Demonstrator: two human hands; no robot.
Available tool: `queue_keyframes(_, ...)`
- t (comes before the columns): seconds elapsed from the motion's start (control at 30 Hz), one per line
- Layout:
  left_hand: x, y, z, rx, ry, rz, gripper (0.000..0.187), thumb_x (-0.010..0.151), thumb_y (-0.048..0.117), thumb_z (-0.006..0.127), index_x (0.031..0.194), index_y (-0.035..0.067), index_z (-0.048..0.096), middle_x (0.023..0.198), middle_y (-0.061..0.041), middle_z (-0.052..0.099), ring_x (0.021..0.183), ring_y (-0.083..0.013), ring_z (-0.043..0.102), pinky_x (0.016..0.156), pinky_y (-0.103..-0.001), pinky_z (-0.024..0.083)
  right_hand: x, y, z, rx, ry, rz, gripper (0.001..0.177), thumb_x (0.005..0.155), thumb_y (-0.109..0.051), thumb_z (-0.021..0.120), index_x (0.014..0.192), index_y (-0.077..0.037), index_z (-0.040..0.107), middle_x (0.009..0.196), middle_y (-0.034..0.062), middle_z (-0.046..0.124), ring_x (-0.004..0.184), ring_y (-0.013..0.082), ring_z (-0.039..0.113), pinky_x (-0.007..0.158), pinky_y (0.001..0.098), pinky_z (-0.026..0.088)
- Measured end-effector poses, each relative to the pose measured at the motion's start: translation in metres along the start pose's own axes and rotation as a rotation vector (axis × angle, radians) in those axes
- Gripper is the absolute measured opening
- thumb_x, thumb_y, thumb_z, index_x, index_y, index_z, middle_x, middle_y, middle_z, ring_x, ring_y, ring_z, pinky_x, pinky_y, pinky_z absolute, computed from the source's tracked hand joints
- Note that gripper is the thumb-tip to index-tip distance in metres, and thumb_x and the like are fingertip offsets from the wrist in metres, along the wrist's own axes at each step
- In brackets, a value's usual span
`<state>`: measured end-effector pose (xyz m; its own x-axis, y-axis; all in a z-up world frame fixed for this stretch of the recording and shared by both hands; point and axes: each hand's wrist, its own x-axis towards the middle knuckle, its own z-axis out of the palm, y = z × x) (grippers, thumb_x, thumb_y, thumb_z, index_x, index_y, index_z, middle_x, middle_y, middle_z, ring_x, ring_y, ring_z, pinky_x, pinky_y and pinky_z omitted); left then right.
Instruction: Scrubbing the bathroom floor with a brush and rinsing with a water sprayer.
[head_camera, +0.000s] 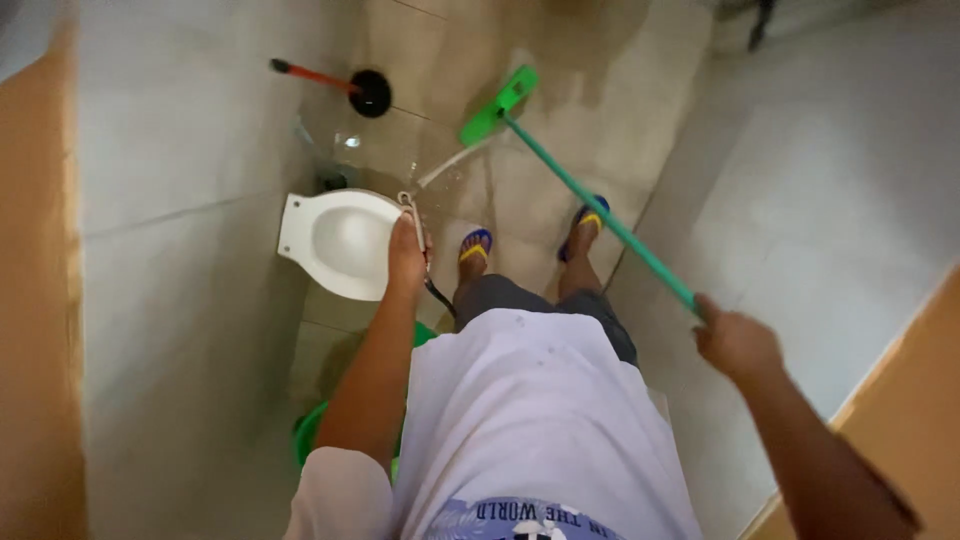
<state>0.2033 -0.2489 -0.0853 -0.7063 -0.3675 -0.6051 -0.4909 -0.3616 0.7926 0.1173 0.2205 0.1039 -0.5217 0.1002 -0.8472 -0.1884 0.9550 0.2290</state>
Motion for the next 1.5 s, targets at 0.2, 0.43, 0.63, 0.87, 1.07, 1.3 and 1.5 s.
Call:
queue_keyframes(0.2, -0.026, -0.002, 0.042, -0.198, 0.216, 0.045, 0.049, 0.105, 0.057, 0.042, 0.107, 0.011, 0.059, 0.067, 0.001, 0.051, 0.052, -0.0107, 0.046, 0.046, -0.028, 0.036, 0.089, 0.048, -0.127, -0.258, 0.207, -0.150, 0.024, 0.100, -0.015, 0.053, 0.122, -0.012, 0.062, 0.098, 0.0149, 0.076, 0.089, 0.0351, 0.075, 0.078, 0.0500, 0.059)
queue_keyframes(0.43, -0.051, -0.035, 0.118, -0.416, 0.457, 0.160, 0.042, 0.109, 0.050, 0.048, 0.103, 0.010, 0.057, 0.073, 0.001, 0.052, 0.060, -0.0095, 0.046, 0.053, -0.027, 0.038, 0.123, 0.031, -0.224, -0.466, 0.191, -0.207, 0.027, 0.099, -0.012, 0.057, 0.125, -0.012, 0.062, 0.103, 0.0155, 0.075, 0.093, 0.0334, 0.075, 0.082, 0.0484, 0.059)
queue_keyframes(0.63, -0.086, -0.055, 0.149, -0.355, 0.569, 0.101, 0.040, 0.108, 0.048, 0.044, 0.093, 0.012, 0.053, 0.070, 0.000, 0.054, 0.056, -0.0089, 0.048, 0.051, -0.026, 0.041, 0.161, 0.008, -0.239, -0.677, 0.380, -0.455, 0.021, 0.097, -0.016, 0.057, 0.112, -0.010, 0.071, 0.102, 0.0144, 0.075, 0.094, 0.0322, 0.074, 0.079, 0.0473, 0.058)
queue_keyframes(0.87, -0.081, -0.093, 0.157, -0.379, 0.683, 0.219, 0.036, 0.110, 0.043, 0.046, 0.095, 0.011, 0.053, 0.069, 0.002, 0.051, 0.057, -0.0076, 0.044, 0.050, -0.026, 0.037, 0.167, -0.022, -0.306, -0.925, 0.512, -0.537, 0.027, 0.099, -0.020, 0.052, 0.110, -0.014, 0.076, 0.101, 0.0108, 0.078, 0.092, 0.0300, 0.077, 0.072, 0.0453, 0.058)
queue_keyframes(1.07, -0.036, -0.106, 0.161, -0.438, 0.731, 0.245, 0.032, 0.110, 0.039, 0.050, 0.102, 0.010, 0.057, 0.069, 0.003, 0.046, 0.058, -0.0075, 0.041, 0.050, -0.026, 0.034, 0.097, -0.012, -0.436, -1.026, 0.707, -0.472, 0.027, 0.098, -0.031, 0.058, 0.106, -0.016, 0.078, 0.102, 0.0096, 0.080, 0.094, 0.0296, 0.079, 0.076, 0.0456, 0.059)
queue_keyframes(1.3, 0.008, -0.089, 0.185, -0.298, 0.816, 0.333, 0.030, 0.107, 0.034, 0.057, 0.109, 0.005, 0.064, 0.078, 0.005, 0.050, 0.069, -0.0064, 0.045, 0.059, -0.026, 0.041, 0.091, 0.013, -0.530, -1.094, 0.905, -0.639, 0.036, 0.088, -0.031, 0.071, 0.122, -0.023, 0.072, 0.108, 0.0061, 0.077, 0.098, 0.0274, 0.076, 0.088, 0.0456, 0.057)
queue_keyframes(1.5, -0.007, -0.018, 0.207, -0.284, 0.794, 0.288, 0.029, 0.109, 0.031, 0.057, 0.112, 0.003, 0.064, 0.079, 0.005, 0.050, 0.071, -0.0071, 0.045, 0.060, -0.026, 0.041, 0.190, 0.048, -0.616, -0.179, 0.460, -1.156, 0.043, 0.086, -0.002, 0.077, 0.129, -0.004, 0.070, 0.099, 0.0146, 0.072, 0.090, 0.0224, 0.069, 0.083, 0.0358, 0.055)
